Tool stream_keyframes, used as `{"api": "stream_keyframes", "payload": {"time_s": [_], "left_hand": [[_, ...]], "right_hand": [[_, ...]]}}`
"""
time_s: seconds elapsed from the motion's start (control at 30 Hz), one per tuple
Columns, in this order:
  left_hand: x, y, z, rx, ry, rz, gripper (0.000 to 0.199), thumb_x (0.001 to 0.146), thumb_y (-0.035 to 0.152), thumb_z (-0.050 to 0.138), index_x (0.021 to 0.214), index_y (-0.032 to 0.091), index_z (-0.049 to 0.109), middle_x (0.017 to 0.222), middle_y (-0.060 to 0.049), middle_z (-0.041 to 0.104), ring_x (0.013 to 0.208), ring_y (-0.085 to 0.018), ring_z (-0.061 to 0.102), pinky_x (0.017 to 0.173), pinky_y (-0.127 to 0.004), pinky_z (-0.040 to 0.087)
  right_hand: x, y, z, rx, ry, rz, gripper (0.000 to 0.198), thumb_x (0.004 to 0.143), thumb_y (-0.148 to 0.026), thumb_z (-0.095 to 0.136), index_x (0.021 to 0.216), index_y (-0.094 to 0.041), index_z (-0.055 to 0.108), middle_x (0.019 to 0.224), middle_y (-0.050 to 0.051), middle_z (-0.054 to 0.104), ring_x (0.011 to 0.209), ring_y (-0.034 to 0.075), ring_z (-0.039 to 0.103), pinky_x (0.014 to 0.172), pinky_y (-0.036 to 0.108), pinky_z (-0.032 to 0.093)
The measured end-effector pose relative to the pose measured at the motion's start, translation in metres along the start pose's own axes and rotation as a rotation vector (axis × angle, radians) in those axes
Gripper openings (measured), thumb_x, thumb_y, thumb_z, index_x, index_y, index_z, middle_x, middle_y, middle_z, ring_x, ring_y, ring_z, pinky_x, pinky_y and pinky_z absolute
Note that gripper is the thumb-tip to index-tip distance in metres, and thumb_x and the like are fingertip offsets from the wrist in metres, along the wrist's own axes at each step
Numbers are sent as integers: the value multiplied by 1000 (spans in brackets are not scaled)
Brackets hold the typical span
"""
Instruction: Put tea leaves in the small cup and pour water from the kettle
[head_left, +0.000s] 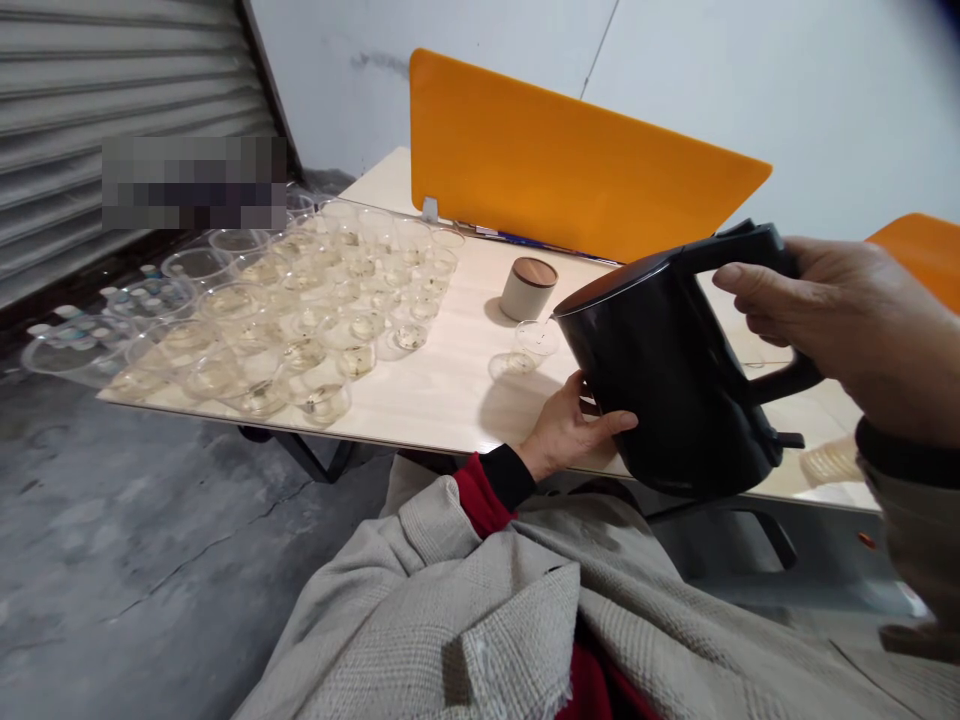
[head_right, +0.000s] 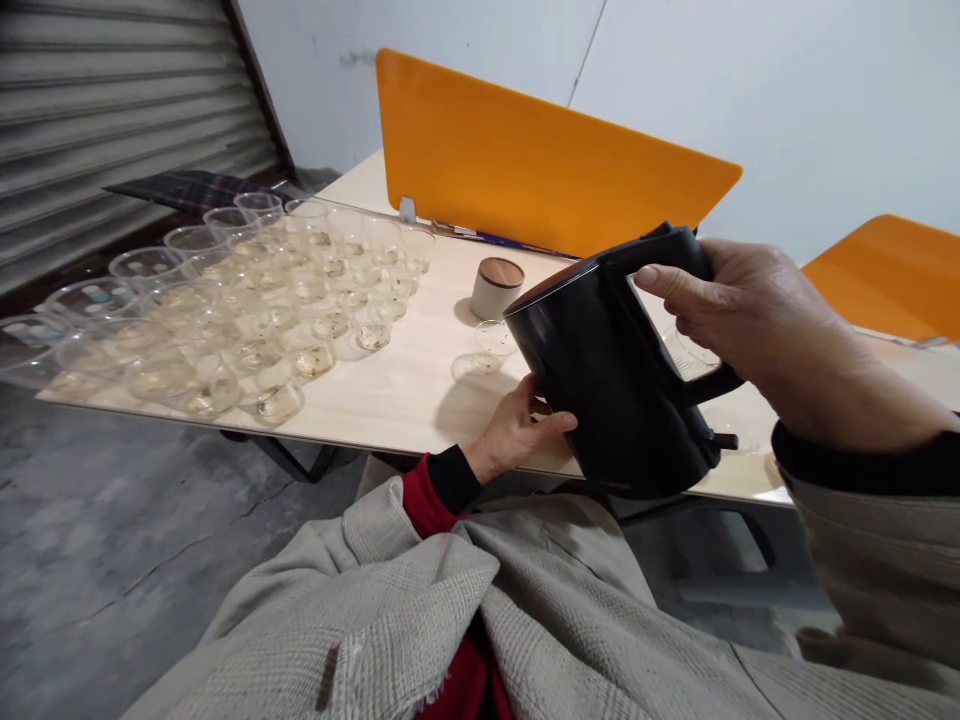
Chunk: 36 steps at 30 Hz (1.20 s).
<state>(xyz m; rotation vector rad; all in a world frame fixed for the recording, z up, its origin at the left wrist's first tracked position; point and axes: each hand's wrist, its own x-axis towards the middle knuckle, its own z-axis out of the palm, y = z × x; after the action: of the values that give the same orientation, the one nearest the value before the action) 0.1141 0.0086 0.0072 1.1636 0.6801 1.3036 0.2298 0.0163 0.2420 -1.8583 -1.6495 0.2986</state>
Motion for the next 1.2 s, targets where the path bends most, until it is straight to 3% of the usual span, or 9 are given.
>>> {"api": "stream_keyframes", "payload": {"time_s": [0.17,0.47,0.77,0.97,1.1,1.2], "left_hand": [[0,0,0,-1,-3,-2,74,74,60,91,125,15,61,114,-13,73,102,-26,70,85,-41,60],[0,0,0,19,-3,1,77,75,61,91,129,15,60,112,-13,74,101,-26,70,85,-41,60],[0,3,0,6,-10,-46,80,71,65,92,126,16,60,110,-11,72,97,-24,70,83,-40,60],[0,1,0,-39,-25,-40,83,70,62,94,130,16,59,116,-12,70,98,-24,69,83,-39,60],[0,4,-2,35,-51,2,82,72,61,93,134,20,59,124,-12,70,97,-22,68,76,-35,58],[1,3,-2,72,-79,63,83,76,60,91,142,22,57,132,-13,68,102,-24,69,78,-36,60]], "right_hand": [[3,6,-1,-35,-11,-16,38,98,-31,75,67,-19,56,51,-4,45,43,6,37,34,17,24],[-6,-7,-2,-75,-4,32,39,99,-26,72,67,-19,52,51,-5,42,43,5,33,37,20,21],[-3,-5,-2,-67,-32,11,38,99,-26,72,68,-20,53,53,-5,43,45,6,36,41,21,27],[-4,16,-6,31,4,-80,39,97,-26,74,66,-20,51,52,-4,41,44,7,36,38,21,23],[-14,39,-11,82,118,-194,32,93,-38,77,71,-22,59,56,-2,48,47,9,42,40,23,29],[-20,58,-13,166,201,-197,31,90,-41,78,73,-23,60,59,-2,50,49,10,43,43,26,31]]}}
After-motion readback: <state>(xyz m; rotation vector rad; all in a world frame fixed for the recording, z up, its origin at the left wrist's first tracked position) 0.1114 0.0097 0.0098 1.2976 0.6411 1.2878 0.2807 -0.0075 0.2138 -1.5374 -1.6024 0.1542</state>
